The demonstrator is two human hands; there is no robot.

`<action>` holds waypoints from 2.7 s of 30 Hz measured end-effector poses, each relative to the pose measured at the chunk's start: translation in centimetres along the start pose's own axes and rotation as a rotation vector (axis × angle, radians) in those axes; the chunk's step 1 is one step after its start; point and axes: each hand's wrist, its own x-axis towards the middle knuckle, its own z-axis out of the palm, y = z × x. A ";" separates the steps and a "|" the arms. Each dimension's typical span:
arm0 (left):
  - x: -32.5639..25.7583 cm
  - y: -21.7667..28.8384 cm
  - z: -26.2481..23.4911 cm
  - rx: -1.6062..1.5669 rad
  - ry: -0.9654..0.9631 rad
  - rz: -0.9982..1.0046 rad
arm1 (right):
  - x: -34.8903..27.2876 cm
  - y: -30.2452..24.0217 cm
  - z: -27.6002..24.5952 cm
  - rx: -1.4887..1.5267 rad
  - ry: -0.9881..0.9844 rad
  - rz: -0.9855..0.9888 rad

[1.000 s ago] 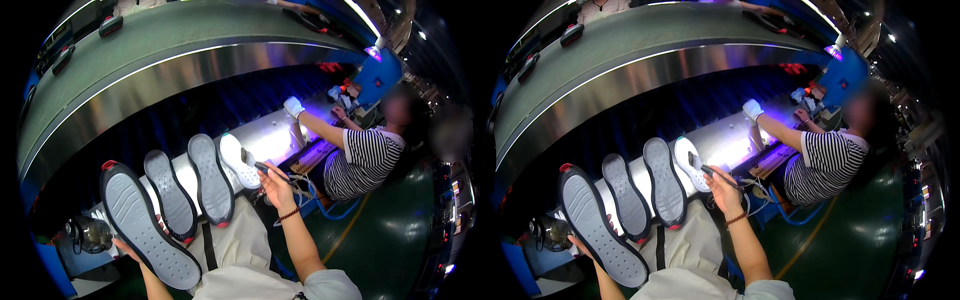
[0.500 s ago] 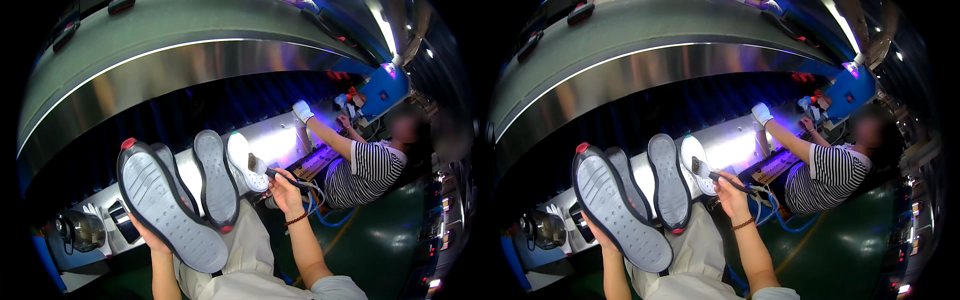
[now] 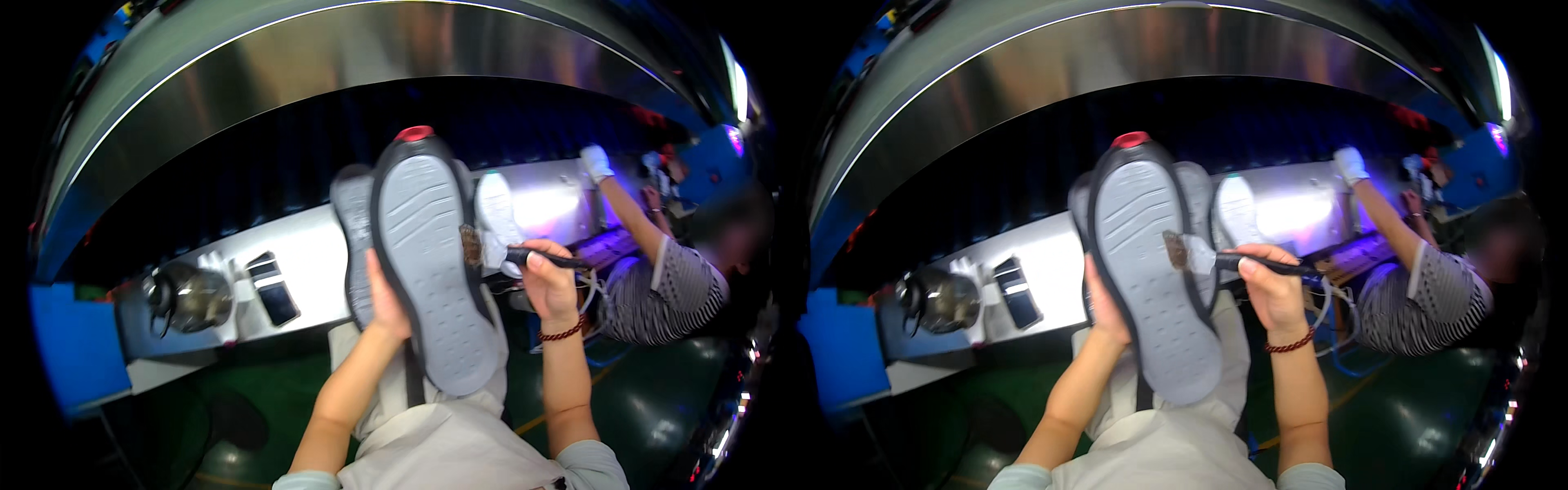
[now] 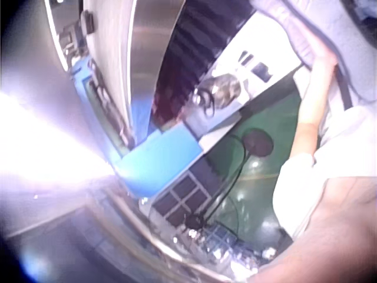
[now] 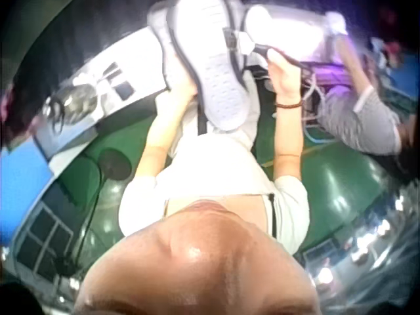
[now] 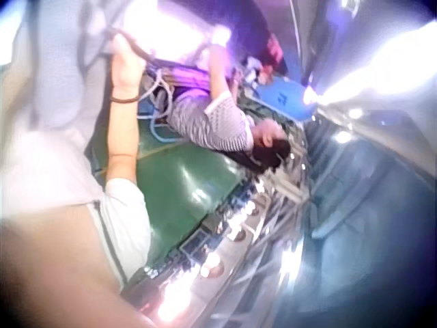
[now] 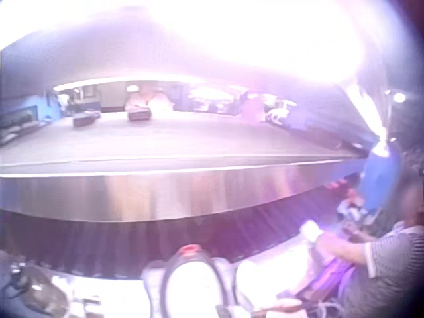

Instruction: The person applies glue to the bottom of shoe soles using a brush. They pick up each sole from a conveyor belt, apply glue to the surface, and place it back on the belt. The process is repeated for multiple soles.

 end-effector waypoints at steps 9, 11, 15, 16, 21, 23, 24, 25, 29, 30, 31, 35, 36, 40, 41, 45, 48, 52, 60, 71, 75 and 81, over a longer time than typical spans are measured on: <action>-0.5 0.0 0.2 0.067 -0.043 -0.009 | 4.9 1.6 2.9 -0.132 0.009 -0.022; -0.7 -0.2 0.5 0.087 -0.063 -0.001 | 5.3 1.3 3.0 -0.132 0.018 -0.046; -1.2 -0.6 1.7 0.129 -0.025 -0.002 | 5.5 0.2 3.8 -0.134 0.029 -0.120; -1.2 -0.8 1.6 0.138 -0.060 -0.009 | 5.4 0.2 4.0 -0.191 0.027 -0.141; 0.2 -2.0 0.7 0.216 -0.079 0.016 | 3.1 1.4 6.4 -0.831 -0.020 -0.514; 1.0 -1.5 0.0 0.229 -0.063 0.039 | 1.3 1.4 7.0 -1.052 -0.122 -0.704; 1.1 -0.7 -0.6 0.254 -0.077 0.046 | 0.0 1.4 7.2 -1.090 -0.171 -0.699; 1.0 0.2 -1.6 0.212 -0.076 0.024 | -1.2 1.8 6.7 -1.100 -0.261 -0.666; -0.7 2.5 -0.6 0.296 -0.073 0.119 | -4.8 0.2 3.8 -1.016 -0.619 -0.240; -1.1 2.5 -0.3 0.258 -0.105 0.096 | -4.3 -0.7 3.4 -0.997 -0.635 -0.128; -1.6 2.1 0.3 0.216 -0.141 0.062 | -3.4 -0.9 3.3 -0.862 -0.564 -0.229; -1.7 0.1 1.6 0.119 -0.192 -0.061 | 0.8 -3.2 5.1 -0.601 -0.159 -0.326; -2.0 -0.5 2.1 0.184 -0.127 -0.069 | 1.3 -3.4 5.3 -0.623 -0.182 -0.238; -2.4 -0.4 4.4 0.337 -0.098 -0.038 | 0.4 -2.6 4.5 -0.627 -0.586 -0.360; -1.4 0.0 3.6 0.206 -0.069 -0.035 | 0.0 -2.7 4.7 -0.567 -0.654 -0.314; -1.2 -0.7 2.6 0.300 -0.195 -0.116 | 0.6 -3.8 3.9 -0.452 -0.277 -0.048; -0.8 -0.5 3.9 0.325 -0.195 -0.082 | -0.2 -3.2 3.9 -0.587 -0.458 -0.285; -0.6 -0.2 3.8 0.246 -0.116 -0.041 | -0.7 -3.5 3.0 -0.385 -0.537 -0.146; -1.0 0.2 6.5 0.351 -0.064 0.130 | -0.3 -3.7 3.3 -0.394 -0.623 -0.257; 2.3 1.6 4.9 0.278 -0.306 0.455 | -0.4 -4.3 2.7 -0.611 -0.384 -0.261; 3.3 2.8 4.7 0.272 -0.324 0.519 | -0.5 -4.4 2.3 -0.723 -0.665 -0.339; 3.4 3.5 6.5 0.213 -0.464 0.531 | -1.0 -4.6 2.4 -0.780 -0.533 -0.387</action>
